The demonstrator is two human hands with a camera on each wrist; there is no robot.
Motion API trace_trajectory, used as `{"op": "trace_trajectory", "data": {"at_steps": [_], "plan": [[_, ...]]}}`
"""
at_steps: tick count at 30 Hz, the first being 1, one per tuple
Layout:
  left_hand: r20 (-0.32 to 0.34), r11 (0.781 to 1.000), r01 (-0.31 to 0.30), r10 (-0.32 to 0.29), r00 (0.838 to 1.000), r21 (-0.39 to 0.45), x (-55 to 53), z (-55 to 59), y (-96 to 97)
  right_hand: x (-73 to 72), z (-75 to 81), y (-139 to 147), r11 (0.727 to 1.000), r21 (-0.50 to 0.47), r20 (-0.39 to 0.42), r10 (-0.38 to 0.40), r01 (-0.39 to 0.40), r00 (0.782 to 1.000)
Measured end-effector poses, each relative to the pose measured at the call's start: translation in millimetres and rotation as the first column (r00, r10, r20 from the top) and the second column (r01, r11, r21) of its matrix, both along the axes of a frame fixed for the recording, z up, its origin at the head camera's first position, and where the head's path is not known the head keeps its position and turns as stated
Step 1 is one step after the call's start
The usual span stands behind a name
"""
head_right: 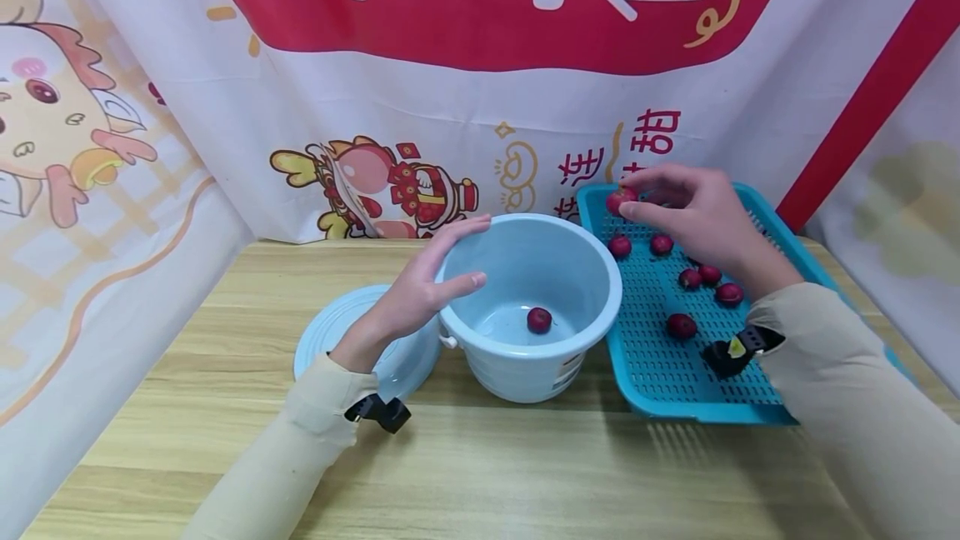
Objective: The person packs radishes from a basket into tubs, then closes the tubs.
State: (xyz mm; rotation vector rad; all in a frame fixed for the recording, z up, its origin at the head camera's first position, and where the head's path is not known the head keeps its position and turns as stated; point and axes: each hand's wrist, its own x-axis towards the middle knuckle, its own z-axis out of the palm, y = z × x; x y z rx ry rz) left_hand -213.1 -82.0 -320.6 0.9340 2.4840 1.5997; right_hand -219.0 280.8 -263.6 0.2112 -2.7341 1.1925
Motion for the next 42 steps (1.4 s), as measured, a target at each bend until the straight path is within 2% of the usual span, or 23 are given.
{"op": "trace_trajectory", "data": {"at_steps": [8,12,18,27,34,42], "plan": [[0.007,1.0,0.008,-0.008,1.0,-0.001,-1.2,-1.9,2.4,5.9,12.9,-30.6,0.996,-0.018,-0.116,0.088,-0.091,0.989],[0.005,1.0,0.01,-0.01,1.0,-0.001,-1.9,-2.6,3.0,6.7,14.2,-44.5,0.991,-0.01,-0.122,0.135,-0.137,0.983],[0.012,1.0,0.006,-0.006,1.0,-0.002,-2.3,-3.9,3.9,8.6,7.2,-63.9,0.985,0.007,-0.105,0.174,-0.174,0.979],[0.029,1.0,0.001,-0.001,1.0,-0.011,-0.6,-3.6,2.7,5.6,-8.5,-85.3,0.969,0.087,-0.082,0.239,-0.232,0.968],[0.021,1.0,-0.002,0.003,1.0,-0.01,-0.4,-1.4,0.2,2.4,-15.9,-95.0,0.927,0.23,-0.139,0.333,-0.296,0.933],[0.013,1.0,-0.004,0.004,1.0,-0.011,-1.9,-1.3,0.2,3.0,-16.5,-94.8,0.906,0.288,-0.123,0.357,-0.311,0.926]]}}
